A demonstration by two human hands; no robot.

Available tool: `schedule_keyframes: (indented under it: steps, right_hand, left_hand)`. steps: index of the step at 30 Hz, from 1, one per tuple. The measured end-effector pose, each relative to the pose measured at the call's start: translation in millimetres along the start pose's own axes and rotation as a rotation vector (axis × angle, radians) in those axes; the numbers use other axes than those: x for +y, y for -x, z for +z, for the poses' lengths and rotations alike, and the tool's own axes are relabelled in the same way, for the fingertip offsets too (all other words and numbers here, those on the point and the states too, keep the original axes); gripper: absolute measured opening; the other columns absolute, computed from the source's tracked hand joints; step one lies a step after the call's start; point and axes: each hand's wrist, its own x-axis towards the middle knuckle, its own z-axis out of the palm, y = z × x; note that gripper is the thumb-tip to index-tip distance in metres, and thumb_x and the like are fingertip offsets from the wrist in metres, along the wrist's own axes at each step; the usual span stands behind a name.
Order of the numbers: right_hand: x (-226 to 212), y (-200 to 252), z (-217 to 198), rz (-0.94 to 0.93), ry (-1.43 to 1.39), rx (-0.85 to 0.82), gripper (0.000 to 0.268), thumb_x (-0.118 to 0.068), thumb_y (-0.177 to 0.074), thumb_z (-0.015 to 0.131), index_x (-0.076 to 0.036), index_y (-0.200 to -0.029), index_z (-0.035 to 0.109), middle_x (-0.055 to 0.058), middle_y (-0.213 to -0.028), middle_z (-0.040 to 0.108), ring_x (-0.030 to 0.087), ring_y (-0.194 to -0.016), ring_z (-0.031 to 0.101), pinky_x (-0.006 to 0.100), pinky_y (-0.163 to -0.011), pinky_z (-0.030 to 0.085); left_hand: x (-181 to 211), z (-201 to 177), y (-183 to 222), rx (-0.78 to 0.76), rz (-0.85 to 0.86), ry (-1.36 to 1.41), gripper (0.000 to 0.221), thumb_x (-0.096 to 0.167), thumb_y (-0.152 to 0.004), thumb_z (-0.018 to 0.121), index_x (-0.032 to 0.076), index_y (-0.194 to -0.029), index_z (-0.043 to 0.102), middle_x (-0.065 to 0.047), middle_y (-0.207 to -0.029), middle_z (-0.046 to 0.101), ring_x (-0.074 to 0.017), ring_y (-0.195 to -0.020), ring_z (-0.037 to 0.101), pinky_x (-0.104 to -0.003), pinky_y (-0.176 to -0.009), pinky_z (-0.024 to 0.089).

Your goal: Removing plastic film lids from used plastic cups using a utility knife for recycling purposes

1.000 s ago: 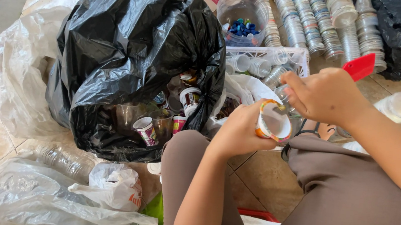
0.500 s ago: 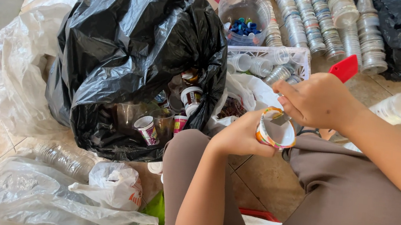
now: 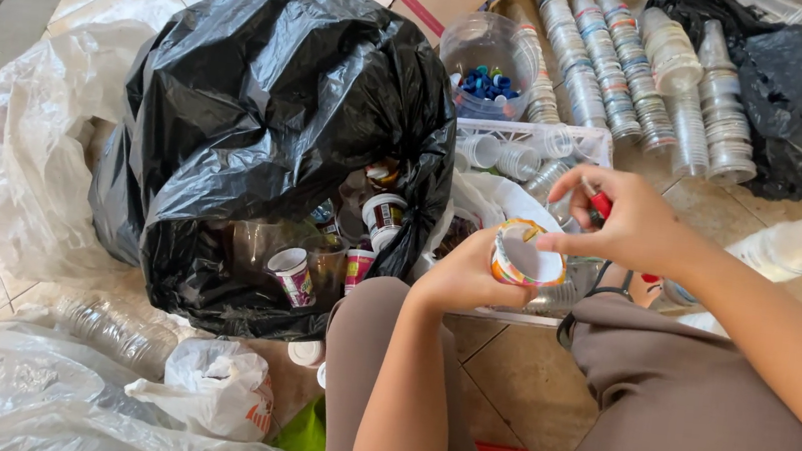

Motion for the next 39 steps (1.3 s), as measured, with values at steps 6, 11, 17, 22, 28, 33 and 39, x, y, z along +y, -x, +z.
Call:
schedule_keyframes:
  steps: [6, 11, 17, 22, 28, 33, 39]
  right_hand:
    - [-15, -11, 12, -0.054, 0.191, -0.049, 0.016, -0.025, -0.073, 0.086, -0.018, -0.085, 0.077, 0.002, -0.054, 0.061, 0.014, -0.050, 0.056, 0.027, -0.052, 0.044]
    - [-13, -15, 15, -0.168, 0.190, -0.079, 0.018, -0.025, -0.083, 0.081, -0.012, -0.079, 0.070, 0.005, -0.068, 0.067, 0.016, -0.056, 0.052, 0.028, -0.058, 0.042]
    - [-13, -27, 23, -0.294, 0.243, -0.102, 0.026, -0.024, -0.094, 0.072, -0.008, -0.076, 0.061, 0.009, -0.067, 0.054, 0.023, -0.059, 0.051, 0.031, -0.064, 0.044]
    - [10, -41, 39, -0.188, 0.189, -0.072, 0.016, -0.021, -0.099, 0.067, -0.009, -0.087, 0.068, 0.012, -0.072, 0.063, 0.029, -0.068, 0.061, 0.037, -0.071, 0.050]
    - [52, -70, 42, 0.034, 0.282, 0.052, 0.019, -0.035, -0.096, 0.072, -0.016, -0.095, 0.074, 0.008, -0.081, 0.073, 0.025, -0.070, 0.063, 0.035, -0.070, 0.050]
    - [68, -82, 58, 0.048, 0.457, 0.019, 0.014, -0.027, -0.085, 0.074, -0.014, -0.092, 0.075, 0.009, -0.076, 0.074, 0.030, -0.076, 0.071, 0.039, -0.072, 0.055]
    - [41, -78, 64, 0.135, 0.406, 0.021, 0.026, -0.026, -0.081, 0.073, -0.015, -0.105, 0.073, 0.003, -0.076, 0.074, 0.026, -0.072, 0.070, 0.039, -0.073, 0.055]
  left_hand:
    - [-10, 2, -6, 0.017, 0.018, 0.064, 0.038, 0.006, -0.065, 0.080, 0.005, -0.099, 0.065, -0.007, -0.088, 0.060, -0.0160, -0.087, 0.056, -0.032, -0.075, 0.050]
    - [-1, -1, 0, 0.076, -0.042, -0.017, 0.038, 0.010, -0.065, 0.080, 0.004, -0.099, 0.065, -0.008, -0.085, 0.060, -0.0181, -0.084, 0.056, -0.033, -0.073, 0.050]
    - [6, -5, -1, 0.148, -0.064, -0.051, 0.037, 0.011, -0.066, 0.079, 0.003, -0.099, 0.064, -0.009, -0.083, 0.060, -0.0185, -0.081, 0.057, -0.034, -0.071, 0.049]
    - [-18, -21, 7, 0.177, -0.050, -0.050, 0.044, 0.009, -0.064, 0.080, 0.005, -0.106, 0.068, -0.008, -0.088, 0.066, -0.0164, -0.088, 0.062, -0.034, -0.081, 0.052]
    - [-27, -35, 10, 0.288, 0.062, 0.147, 0.051, 0.008, -0.065, 0.089, 0.004, -0.113, 0.070, -0.012, -0.104, 0.072, -0.0202, -0.098, 0.064, -0.041, -0.092, 0.052]
    - [-47, -38, -4, 0.603, 0.047, 0.365, 0.048, 0.012, -0.069, 0.094, 0.006, -0.111, 0.071, -0.006, -0.098, 0.075, -0.0146, -0.091, 0.070, -0.036, -0.088, 0.055]
    - [-46, -44, -9, 0.702, 0.050, 0.391, 0.054, 0.017, -0.069, 0.097, 0.005, -0.113, 0.069, -0.010, -0.099, 0.074, -0.0185, -0.094, 0.072, -0.040, -0.088, 0.055]
